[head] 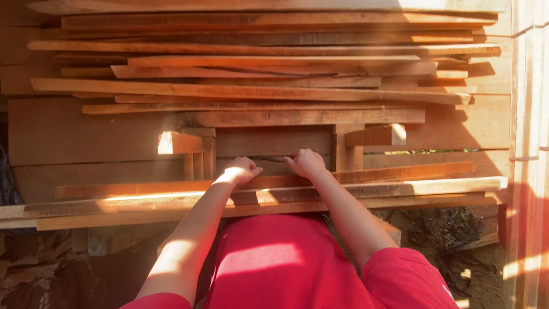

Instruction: Sorting and organizing wooden planks in a lumber stack.

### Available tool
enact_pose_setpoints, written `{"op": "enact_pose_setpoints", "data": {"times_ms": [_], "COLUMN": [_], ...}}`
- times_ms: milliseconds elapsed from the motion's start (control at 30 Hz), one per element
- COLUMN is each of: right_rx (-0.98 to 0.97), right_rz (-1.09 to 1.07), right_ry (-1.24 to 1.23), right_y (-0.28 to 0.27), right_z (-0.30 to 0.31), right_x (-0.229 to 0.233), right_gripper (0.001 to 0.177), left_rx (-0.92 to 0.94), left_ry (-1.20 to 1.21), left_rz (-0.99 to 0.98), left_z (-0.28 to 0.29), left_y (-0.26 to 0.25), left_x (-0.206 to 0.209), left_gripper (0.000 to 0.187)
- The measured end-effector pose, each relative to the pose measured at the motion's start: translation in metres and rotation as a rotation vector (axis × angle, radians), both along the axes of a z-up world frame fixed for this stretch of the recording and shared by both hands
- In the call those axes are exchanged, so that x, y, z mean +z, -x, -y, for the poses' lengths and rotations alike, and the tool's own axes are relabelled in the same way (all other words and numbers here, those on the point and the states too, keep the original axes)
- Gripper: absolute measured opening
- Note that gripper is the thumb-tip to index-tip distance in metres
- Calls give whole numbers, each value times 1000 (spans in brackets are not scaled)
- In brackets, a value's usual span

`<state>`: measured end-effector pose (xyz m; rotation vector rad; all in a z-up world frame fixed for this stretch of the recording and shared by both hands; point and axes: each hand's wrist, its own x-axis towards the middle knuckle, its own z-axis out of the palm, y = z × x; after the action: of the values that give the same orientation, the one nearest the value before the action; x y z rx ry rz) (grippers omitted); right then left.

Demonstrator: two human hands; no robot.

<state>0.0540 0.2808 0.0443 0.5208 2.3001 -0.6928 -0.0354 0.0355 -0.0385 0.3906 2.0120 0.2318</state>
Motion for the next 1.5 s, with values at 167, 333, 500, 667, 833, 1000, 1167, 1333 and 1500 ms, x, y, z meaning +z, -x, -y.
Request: {"op": "enact_pose_setpoints", "data": {"times_ms": [167, 333, 500, 667, 833, 1000, 1167, 1333, 1500], "right_rx": [-94, -24, 130, 164, 180, 191, 222, 224, 164], "right_rz": [-394, -861, -317, -243, -406, -289, -382, -481, -571], "right_ry": [-121, -368, -339, -391, -491, -448, -468, -435, -333], "right_y": [48, 117, 176, 192, 190, 202, 192, 176, 173], "right_z": [-39, -71, -74, -74, -77, -89, -101, -98, -99], "right_x": [-46, -12, 25, 9, -11, -15, -32, -51, -35], "right_gripper": [31, 28, 85, 86, 81, 81, 74, 55, 51], "left_rx": [68, -32, -58, -123, -170, -130, -185, -135, -123], "left_ry": [-194, -386, -149, -65, -22, -55, -65, -68, -117], "left_rz": [-166, -658, -552, -560, -669, -542, -629, -649, -711], "left_z": [-14, -36, -51, -45, -45, -57, -48, -45, -48], "left_y": [69, 161, 211, 224, 219, 236, 233, 211, 212], "left_x": [51, 35, 112, 87, 76, 69, 45, 45, 43], "left_gripper": [32, 28, 84, 93, 88, 70, 72, 75, 62]}}
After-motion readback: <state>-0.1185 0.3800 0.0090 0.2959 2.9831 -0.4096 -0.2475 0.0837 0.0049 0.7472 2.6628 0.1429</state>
